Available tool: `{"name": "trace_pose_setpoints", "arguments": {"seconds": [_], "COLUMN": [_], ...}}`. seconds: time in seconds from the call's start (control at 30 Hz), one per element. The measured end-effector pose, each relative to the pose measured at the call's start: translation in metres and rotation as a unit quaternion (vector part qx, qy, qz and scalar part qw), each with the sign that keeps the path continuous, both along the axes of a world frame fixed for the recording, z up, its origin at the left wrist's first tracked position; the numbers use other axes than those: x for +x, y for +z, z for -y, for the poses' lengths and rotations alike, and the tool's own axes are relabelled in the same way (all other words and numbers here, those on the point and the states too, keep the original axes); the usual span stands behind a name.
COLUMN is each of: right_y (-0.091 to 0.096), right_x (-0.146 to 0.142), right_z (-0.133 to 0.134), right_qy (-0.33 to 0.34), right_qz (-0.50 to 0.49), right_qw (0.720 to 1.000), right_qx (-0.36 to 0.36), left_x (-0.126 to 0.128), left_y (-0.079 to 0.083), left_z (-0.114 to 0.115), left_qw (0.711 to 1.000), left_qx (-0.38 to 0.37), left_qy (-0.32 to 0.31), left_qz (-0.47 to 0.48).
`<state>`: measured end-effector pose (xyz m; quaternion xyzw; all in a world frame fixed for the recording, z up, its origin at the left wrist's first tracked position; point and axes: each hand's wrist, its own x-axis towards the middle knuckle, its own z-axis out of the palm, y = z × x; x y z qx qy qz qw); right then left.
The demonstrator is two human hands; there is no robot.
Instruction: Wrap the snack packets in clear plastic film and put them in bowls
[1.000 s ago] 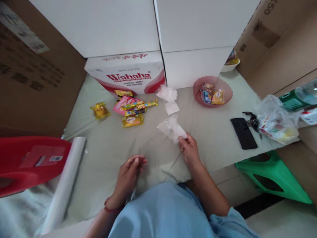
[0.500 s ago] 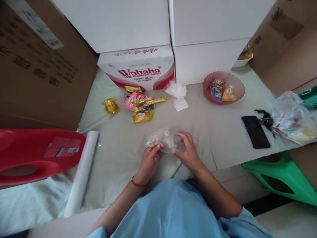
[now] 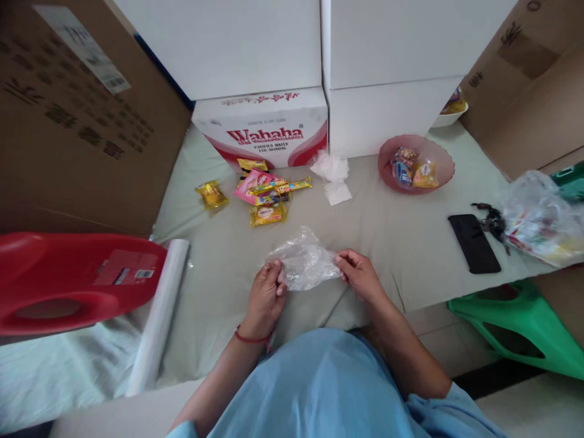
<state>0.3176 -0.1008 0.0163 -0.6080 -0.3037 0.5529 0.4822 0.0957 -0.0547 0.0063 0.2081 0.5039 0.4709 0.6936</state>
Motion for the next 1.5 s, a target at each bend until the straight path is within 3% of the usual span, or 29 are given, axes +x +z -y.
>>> {"name": "trace_pose_setpoints", "arguments": {"seconds": [0.17,0.27,0.33,0.5,0.6,0.7,0.83,0.97,1.03,1.13,1.23,1.33,1.4,1.5], "right_y": [-0.003,-0.004,-0.001,0.004,-0.002,-0.013,-0.019,-0.011,-0.006,-0.003,-0.007,-0.010,-0.009,-0.003], "right_x": [0.010,0.021,0.031,0.051,0.053,0.054,0.059,0.063,0.062,0.057,0.053,0.051,0.051,0.050], "right_z": [0.003,0.007,0.012,0.017,0.016,0.017,0.023,0.026,0.026,0.023,0.020,0.018,0.018,0.018], "right_qy": [-0.020,-0.028,0.013,0.227,0.247,0.221,0.181,0.148,0.116,0.060,0.052,0.079,0.101,0.133], "right_qz": [0.026,0.067,0.088,0.188,0.306,0.374,0.423,0.445,0.441,0.427,0.420,0.414,0.404,0.382], "right_qw": [0.998,0.986,0.971,0.896,0.843,0.819,0.819,0.817,0.832,0.868,0.890,0.899,0.905,0.913], "right_qx": [0.045,0.149,0.223,0.332,0.368,0.375,0.342,0.334,0.317,0.248,0.168,0.116,0.088,0.053], "left_x": [-0.008,-0.014,-0.019,-0.032,-0.036,-0.038,-0.041,-0.045,-0.047,-0.051,-0.054,-0.052,-0.045,-0.031], "left_y": [0.005,0.004,0.003,-0.001,-0.002,-0.003,-0.001,0.002,0.002,0.002,0.005,0.013,0.019,0.024], "left_z": [-0.005,-0.009,-0.011,-0.015,-0.016,-0.017,-0.016,-0.012,-0.009,-0.001,0.011,0.025,0.032,0.038], "left_qw": [0.999,0.997,0.997,0.999,0.999,0.999,1.000,0.995,0.988,0.952,0.887,0.855,0.852,0.864], "left_qx": [0.016,0.027,0.028,0.002,0.000,0.001,0.010,0.019,0.030,0.080,0.178,0.293,0.340,0.348], "left_qy": [0.036,0.067,0.075,0.044,0.040,0.035,0.018,0.032,0.048,0.099,0.119,0.017,-0.074,-0.174], "left_qz": [-0.005,-0.010,-0.008,0.000,0.013,0.015,-0.016,-0.092,-0.146,-0.278,-0.410,-0.428,-0.390,-0.320]}}
